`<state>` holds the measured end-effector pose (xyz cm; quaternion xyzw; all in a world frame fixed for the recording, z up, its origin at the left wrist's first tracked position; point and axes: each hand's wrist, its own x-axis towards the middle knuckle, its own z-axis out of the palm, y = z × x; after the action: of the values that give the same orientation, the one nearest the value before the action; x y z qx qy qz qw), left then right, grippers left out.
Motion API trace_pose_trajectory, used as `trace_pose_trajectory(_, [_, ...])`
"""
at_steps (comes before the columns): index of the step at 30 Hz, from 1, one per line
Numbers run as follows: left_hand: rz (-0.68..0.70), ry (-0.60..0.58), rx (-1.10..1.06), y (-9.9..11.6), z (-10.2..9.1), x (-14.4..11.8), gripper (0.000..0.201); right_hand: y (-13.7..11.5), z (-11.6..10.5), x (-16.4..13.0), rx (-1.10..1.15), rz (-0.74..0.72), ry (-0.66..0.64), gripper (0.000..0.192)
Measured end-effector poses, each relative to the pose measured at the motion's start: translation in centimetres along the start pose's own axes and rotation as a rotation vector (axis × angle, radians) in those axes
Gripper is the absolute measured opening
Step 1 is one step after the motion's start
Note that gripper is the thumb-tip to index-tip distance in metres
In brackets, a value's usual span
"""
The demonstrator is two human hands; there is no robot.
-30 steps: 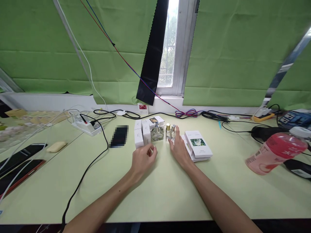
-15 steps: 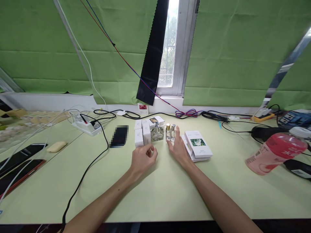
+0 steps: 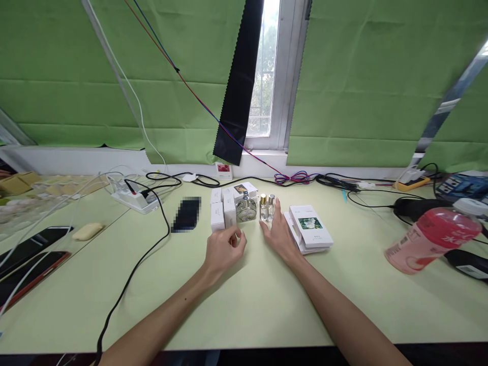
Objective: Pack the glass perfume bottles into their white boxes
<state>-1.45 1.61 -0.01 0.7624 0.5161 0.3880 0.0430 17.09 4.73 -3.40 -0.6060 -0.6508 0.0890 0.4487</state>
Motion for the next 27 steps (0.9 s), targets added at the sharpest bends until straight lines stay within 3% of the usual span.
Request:
trace_pose_trajectory(8, [0.234,-0.228,-0.116,0.8,0.0,-0.7,0.026,-0.9,0.0,-0.6,-0.049,-0.033,0.035,0.085])
trace_pose_trajectory(15, [0.320,-0.362,-0.164,0.9,-0.1,-1.0,0.025,-2.4,-0.6,-1.4,-0.148,-0.076,0.110,0.078])
trace_pose_trajectory(22, [0.352,-0.350,-0.175,0.7,0.1,-1.1,0.022,-4.1,-3.8,-0.7,-0.315,-0.159,0.174,0.057])
trace_pose_trajectory(27, [0.348,-0.359,-0.169,0.6,0.1,-1.2,0.022,-3.1,-6.9,1.0,-0.500,0.026,0.159,0.048])
